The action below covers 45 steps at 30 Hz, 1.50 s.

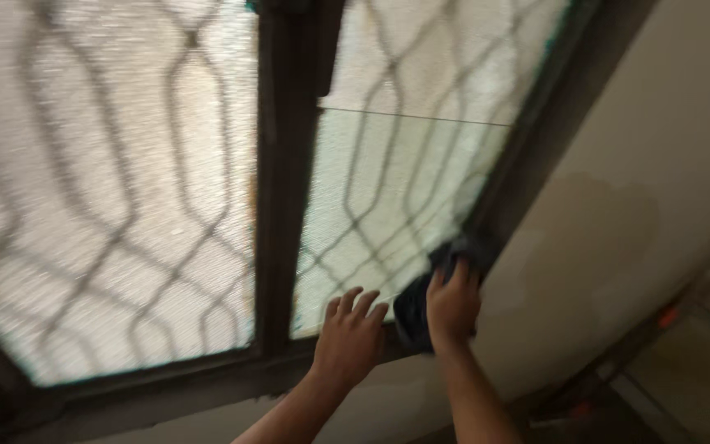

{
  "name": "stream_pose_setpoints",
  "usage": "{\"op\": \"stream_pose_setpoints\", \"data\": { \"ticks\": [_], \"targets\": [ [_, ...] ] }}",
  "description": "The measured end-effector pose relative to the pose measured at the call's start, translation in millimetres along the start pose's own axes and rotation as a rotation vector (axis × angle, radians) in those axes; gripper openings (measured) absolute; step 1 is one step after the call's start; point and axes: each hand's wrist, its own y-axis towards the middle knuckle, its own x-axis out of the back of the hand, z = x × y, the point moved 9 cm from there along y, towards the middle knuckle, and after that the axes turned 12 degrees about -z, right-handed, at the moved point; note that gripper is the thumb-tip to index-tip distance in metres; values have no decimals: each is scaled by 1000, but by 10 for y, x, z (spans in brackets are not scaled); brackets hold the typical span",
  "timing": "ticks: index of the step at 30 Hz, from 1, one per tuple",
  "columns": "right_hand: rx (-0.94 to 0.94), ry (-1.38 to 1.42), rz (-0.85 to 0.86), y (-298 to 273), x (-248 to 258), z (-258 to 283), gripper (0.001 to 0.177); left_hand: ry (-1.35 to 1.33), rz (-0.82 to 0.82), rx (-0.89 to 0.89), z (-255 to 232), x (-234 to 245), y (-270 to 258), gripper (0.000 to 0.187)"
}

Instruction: The person wipes a window frame and screen with a dark cloth. They move the cloth along the vertical and horizontal edges of the frame and across the screen mesh, cleaning multiple sections of the window.

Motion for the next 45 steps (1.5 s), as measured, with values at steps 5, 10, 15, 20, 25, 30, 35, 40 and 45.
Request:
{"op": "stream_pose_setpoints", "data": {
  "ticks": [5,10,15,20,25,30,35,40,45],
  "targets": [
    [-45,384,92,-1058,206,548,40,65,-170,-43,205,739,-242,37],
    [236,697,-152,-1156,727,2185,37,272,-467,42,483,1926,-291,50],
    [102,763,-202,-547,752,3095,33,454,-547,157,862,2829,-340,49],
    [159,762,99,-1700,389,3416,31,647,-601,206,1167,3494,-684,57],
    [265,1005,187,-2204,516,4440,44,674,-730,332,1466,4140,-973,66],
    [493,1101,-115,-1016,1254,5775,41,616,-737,290,1617,4614,-758,54],
    [343,1315,-257,-219,1886,6273,44,519,-835,228,1682,4917,-552,38],
    [666,860,-463,-1247,1774,6114,40,762,-647,96,1720,4566,-667,22],
    [585,987,-1,-1890,950,5725,46,383,-680,545,2115,4384,-1165,20]
  ]
}}
